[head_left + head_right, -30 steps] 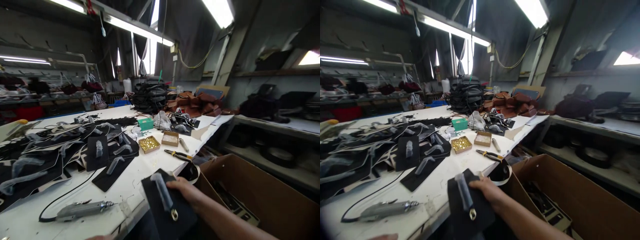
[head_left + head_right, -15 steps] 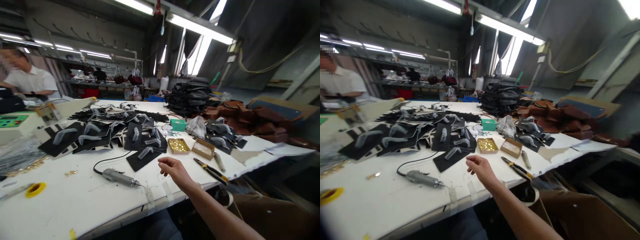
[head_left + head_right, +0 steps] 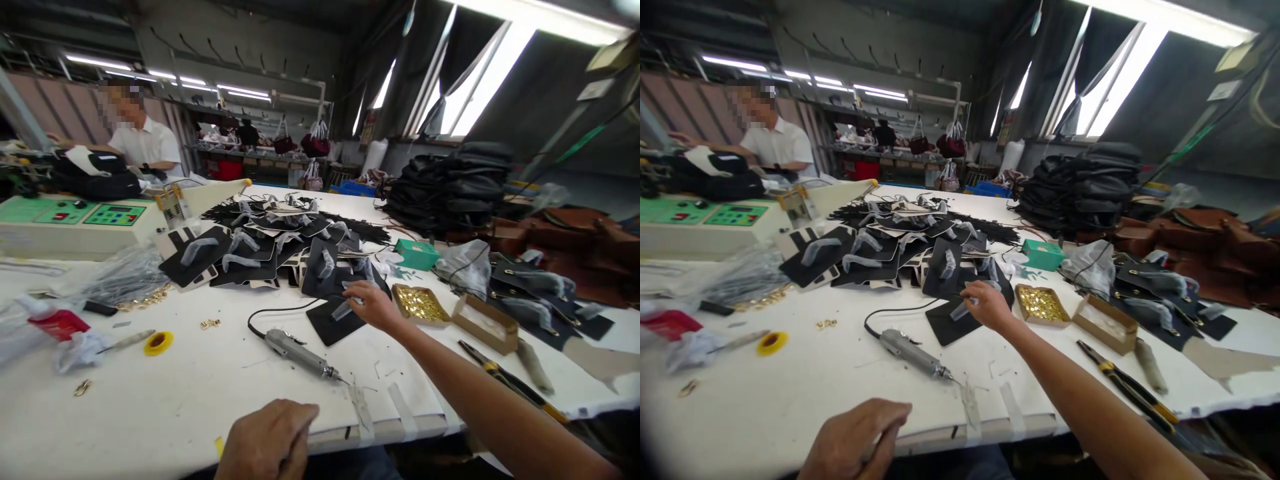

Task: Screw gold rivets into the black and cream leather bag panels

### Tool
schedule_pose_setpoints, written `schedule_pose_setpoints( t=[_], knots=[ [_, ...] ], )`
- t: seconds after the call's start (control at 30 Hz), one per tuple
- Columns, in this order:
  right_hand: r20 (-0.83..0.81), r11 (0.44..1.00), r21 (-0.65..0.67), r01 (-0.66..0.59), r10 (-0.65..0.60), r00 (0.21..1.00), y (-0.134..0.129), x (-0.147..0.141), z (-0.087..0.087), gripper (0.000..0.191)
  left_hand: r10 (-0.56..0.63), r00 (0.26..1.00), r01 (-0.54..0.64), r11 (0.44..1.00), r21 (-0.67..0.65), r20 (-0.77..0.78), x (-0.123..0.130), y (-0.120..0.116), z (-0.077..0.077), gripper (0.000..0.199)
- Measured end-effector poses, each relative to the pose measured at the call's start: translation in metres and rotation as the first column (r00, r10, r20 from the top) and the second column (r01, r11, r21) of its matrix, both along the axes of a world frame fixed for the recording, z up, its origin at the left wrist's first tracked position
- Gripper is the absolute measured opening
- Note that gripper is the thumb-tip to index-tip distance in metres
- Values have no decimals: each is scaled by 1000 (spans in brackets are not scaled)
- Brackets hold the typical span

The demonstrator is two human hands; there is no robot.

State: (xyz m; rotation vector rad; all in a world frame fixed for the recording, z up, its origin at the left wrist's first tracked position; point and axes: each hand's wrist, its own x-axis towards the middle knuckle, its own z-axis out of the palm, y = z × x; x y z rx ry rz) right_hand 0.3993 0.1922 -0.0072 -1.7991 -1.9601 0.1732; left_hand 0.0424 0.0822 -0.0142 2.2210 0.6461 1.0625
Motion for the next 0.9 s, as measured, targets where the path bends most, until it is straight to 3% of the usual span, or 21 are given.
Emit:
schedule_pose_setpoints(
  t=[0.07, 0.13, 0.2, 0.27, 0.33, 0.43, 0.57, 0.63, 0.73, 0.8, 0.9],
  knots=[
    [238, 983, -95, -158, 177, 955, -1, -3, -5, 39, 205, 979, -201, 952, -232, -9, -15, 13, -32, 21],
    [410, 966, -171, -193, 248, 878, -1, -6, -11, 47, 387, 920, -364, 783, -504, -64, -23, 17, -61, 25],
    [460, 975, -176, -137, 204, 864, 2, -6, -15, 44, 466, 878, -412, 625, -663, -107, -26, 18, -79, 37],
    [437, 984, -144, -101, 155, 886, 3, -2, -14, 42, 459, 881, -388, 571, -723, -110, -26, 19, -88, 45],
    [312, 989, -88, -116, 138, 940, 0, 3, -4, 40, 432, 897, -351, 559, -751, -98, -26, 22, -89, 48],
    [43, 992, 1, -123, 123, 992, -18, -2, 25, 35, 453, 890, -324, 539, -777, -57, -27, 23, -84, 45],
    [-73, 998, 39, -50, 53, 996, -62, -51, 61, 33, 494, 865, -232, 550, -802, 88, -26, 11, -67, 51],
    [-183, 998, 45, -44, 52, 982, -87, -92, 60, 32, 470, 848, -83, 575, -814, 246, -27, -1, -54, 69],
    [-338, 992, 35, -119, 123, 933, -121, -159, 40, 33, 457, 775, 99, 595, -798, 437, -32, -23, -36, 89],
    [-416, 970, 8, -242, 223, 881, -139, -200, 26, 35, 567, 726, 53, 518, -854, 389, -40, -35, -32, 79],
    [-491, 878, -114, -464, 356, 795, -151, -241, 20, 34, 787, 577, -66, 311, -948, 218, -62, -47, -38, 63]
  ],
)
